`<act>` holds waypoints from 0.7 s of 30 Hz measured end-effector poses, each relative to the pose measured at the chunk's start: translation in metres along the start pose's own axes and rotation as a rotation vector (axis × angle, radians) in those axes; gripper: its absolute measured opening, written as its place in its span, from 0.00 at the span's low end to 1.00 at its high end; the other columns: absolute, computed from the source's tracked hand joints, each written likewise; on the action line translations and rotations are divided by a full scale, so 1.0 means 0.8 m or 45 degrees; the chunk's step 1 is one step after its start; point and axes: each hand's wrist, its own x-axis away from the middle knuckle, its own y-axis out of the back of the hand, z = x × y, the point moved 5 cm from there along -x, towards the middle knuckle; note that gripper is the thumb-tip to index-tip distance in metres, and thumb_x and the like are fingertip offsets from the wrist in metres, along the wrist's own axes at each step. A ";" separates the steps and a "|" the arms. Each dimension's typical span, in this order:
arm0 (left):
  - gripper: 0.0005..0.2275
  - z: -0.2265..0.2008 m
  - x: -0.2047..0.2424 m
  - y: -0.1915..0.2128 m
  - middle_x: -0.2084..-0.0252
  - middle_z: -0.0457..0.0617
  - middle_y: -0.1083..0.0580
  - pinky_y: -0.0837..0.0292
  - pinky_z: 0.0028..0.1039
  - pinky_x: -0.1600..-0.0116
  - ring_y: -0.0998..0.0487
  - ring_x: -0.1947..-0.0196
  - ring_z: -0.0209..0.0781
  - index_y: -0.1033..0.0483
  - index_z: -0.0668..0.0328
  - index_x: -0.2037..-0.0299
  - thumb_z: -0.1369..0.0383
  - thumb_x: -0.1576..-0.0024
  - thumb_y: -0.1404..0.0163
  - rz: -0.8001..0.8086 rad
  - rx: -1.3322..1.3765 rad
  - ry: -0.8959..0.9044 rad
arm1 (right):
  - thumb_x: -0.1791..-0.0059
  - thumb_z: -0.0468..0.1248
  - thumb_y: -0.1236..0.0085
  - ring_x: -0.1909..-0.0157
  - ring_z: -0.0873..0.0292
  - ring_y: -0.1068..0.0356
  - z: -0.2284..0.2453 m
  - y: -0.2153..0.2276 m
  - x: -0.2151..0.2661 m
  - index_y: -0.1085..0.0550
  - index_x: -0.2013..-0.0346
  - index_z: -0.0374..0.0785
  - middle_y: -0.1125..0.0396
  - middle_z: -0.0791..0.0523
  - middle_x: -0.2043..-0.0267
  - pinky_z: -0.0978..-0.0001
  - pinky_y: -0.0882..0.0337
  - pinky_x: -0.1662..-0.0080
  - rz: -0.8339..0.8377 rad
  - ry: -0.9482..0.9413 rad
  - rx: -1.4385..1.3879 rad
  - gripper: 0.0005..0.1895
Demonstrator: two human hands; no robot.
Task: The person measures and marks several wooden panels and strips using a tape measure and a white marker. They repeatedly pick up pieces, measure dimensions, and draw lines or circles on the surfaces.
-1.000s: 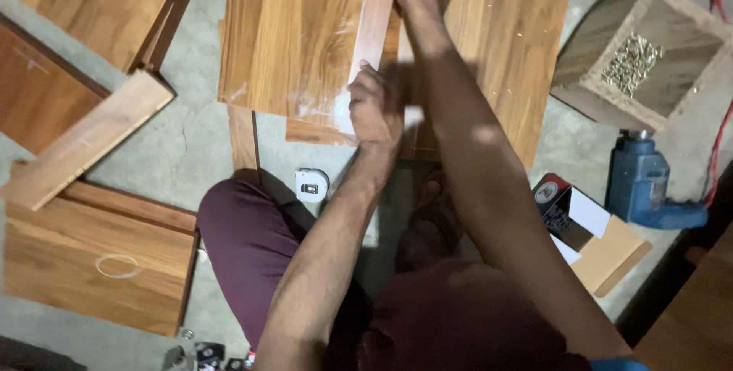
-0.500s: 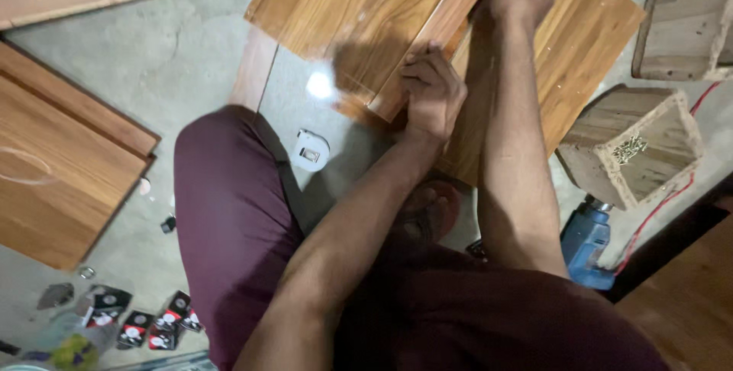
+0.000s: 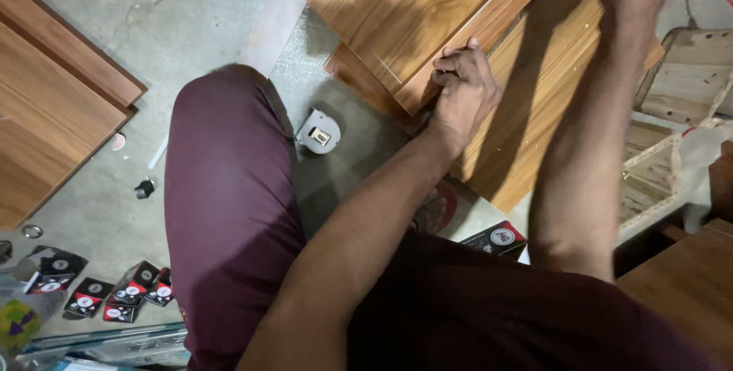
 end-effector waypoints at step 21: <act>0.17 -0.011 -0.003 -0.017 0.62 0.69 0.23 0.18 0.37 0.71 0.20 0.67 0.56 0.27 0.81 0.43 0.82 0.43 0.46 -0.023 -0.123 -0.119 | 0.53 0.34 0.34 0.74 0.57 0.25 0.058 -0.031 0.004 0.25 0.63 0.39 0.25 0.53 0.70 0.63 0.25 0.73 0.543 0.025 0.537 0.08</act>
